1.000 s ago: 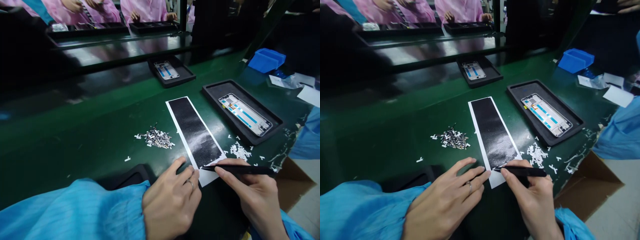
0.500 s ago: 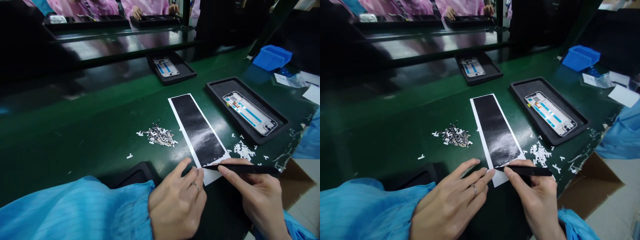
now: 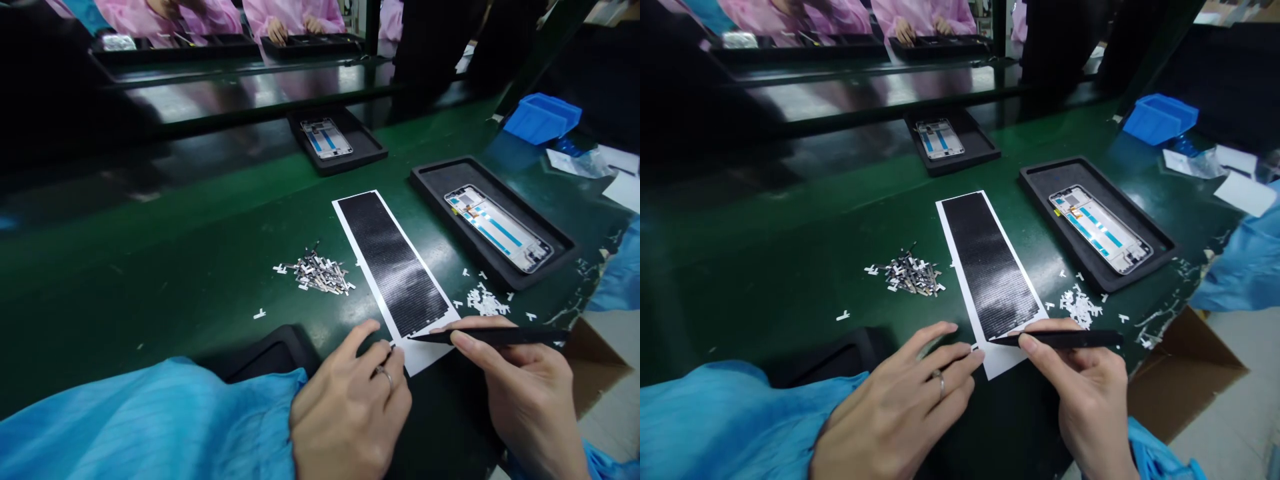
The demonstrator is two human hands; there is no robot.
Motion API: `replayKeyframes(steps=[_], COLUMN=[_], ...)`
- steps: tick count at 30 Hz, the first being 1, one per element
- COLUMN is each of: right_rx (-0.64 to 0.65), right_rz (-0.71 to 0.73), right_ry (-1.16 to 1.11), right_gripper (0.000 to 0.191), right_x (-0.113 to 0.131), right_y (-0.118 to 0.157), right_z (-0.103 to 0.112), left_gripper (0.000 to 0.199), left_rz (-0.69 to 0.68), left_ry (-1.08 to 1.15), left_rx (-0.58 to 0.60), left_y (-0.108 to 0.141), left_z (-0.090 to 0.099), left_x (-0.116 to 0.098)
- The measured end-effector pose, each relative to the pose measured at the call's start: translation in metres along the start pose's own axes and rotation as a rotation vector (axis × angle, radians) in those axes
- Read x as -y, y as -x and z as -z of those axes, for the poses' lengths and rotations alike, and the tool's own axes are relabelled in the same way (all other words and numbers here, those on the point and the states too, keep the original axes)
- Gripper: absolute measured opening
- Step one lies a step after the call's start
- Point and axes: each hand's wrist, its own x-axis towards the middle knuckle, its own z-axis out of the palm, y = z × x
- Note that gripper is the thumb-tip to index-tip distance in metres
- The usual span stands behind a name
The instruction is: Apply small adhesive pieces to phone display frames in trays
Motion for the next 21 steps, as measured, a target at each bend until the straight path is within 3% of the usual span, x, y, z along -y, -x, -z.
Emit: replayKeyframes(steps=[2, 3, 6, 9, 14, 21], right_rx=[-0.021, -0.024, 0.021, 0.133, 0.189, 0.203], right_rz=[0.009, 0.02, 0.089, 0.138, 0.184, 0.115], right_ry=[-0.079, -0.115, -0.163, -0.151, -0.062, -0.082], right_gripper=[0.012, 0.012, 0.007, 0.006, 0.009, 0.008], right_x=[0.003, 0.005, 0.007, 0.005, 0.0, 0.001], right_y=[0.001, 0.002, 0.003, 0.003, 0.003, 0.003], right_z=[0.0, 0.0, 0.0, 0.001, 0.004, 0.004], left_gripper=[0.046, 0.04, 0.025, 0.022, 0.017, 0.018], left_rz=[0.213, 0.343, 0.704, 0.902, 1.036, 1.045], left_ry=[0.141, 0.236, 0.539, 0.73, 0.814, 0.777], left_rx=[-0.054, -0.025, 0.32, 0.551, 0.598, 0.644], left_y=[0.0, -0.001, -0.013, -0.028, -0.037, -0.038], left_z=[0.0, 0.001, 0.013, 0.025, 0.03, 0.03], left_x=[0.0, 0.001, 0.006, 0.011, 0.012, 0.009])
